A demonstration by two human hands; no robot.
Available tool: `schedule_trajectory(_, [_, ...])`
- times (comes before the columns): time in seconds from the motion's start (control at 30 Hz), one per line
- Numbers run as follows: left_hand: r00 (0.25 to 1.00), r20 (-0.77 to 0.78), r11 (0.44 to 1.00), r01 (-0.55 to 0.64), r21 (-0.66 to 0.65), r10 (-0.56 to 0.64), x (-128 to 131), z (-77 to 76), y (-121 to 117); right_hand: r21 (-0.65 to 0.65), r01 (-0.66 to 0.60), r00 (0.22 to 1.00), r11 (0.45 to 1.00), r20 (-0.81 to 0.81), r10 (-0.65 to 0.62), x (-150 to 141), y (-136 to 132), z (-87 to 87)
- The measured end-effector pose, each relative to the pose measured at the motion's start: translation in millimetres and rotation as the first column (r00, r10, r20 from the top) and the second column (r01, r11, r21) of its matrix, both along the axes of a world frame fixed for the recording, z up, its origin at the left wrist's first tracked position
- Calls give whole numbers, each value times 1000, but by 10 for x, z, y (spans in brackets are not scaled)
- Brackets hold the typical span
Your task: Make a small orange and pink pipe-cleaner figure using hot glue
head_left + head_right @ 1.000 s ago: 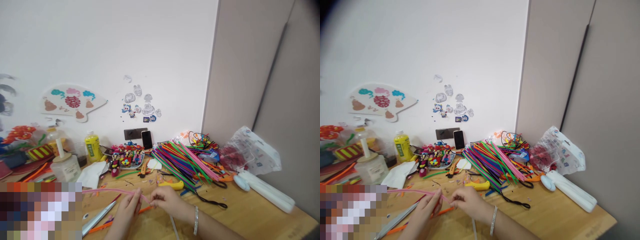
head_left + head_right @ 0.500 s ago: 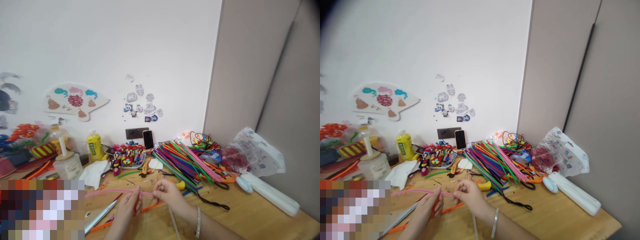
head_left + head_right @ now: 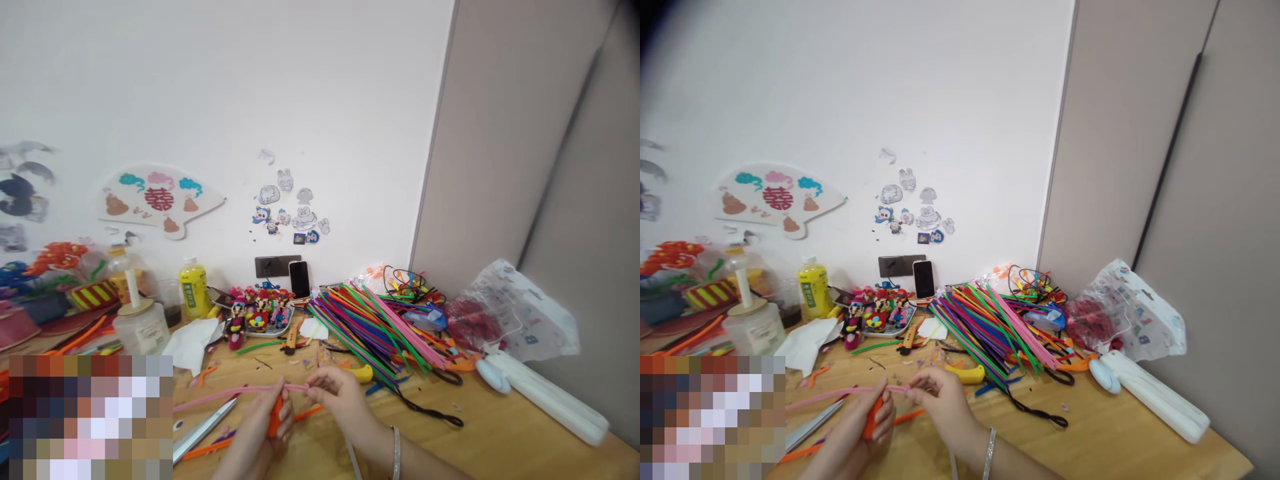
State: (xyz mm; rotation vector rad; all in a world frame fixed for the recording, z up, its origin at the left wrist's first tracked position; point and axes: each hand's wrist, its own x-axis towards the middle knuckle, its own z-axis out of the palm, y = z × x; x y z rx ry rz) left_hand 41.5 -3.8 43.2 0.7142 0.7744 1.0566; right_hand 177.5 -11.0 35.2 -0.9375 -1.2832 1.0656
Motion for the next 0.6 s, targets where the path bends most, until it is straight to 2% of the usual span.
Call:
schedule_trajectory(0.13, [998, 24, 998, 60, -22, -60, 21, -36, -13, 87, 25, 990, 996, 137, -37, 14, -27, -8])
schedule_trajectory(0.27, [994, -66, 995, 87, 44, -84, 35, -40, -38, 290, 56, 915, 955, 368, -166, 57, -86, 51])
schedule_trajectory(0.43, [938, -347, 992, 32, 121, 12, 16, -10, -21, 465, -20, 711, 885, 629, -314, 109, -122, 103])
schedule_trajectory(0.53, [856, -507, 980, 4, 201, 101, -8, 10, 8, 459, -169, 549, 872, 779, -303, 137, -97, 86])
schedule_trajectory(0.6, [815, -568, 964, 46, 263, 116, -21, 30, 16, 414, -302, 451, 859, 856, -254, 147, -79, 72])
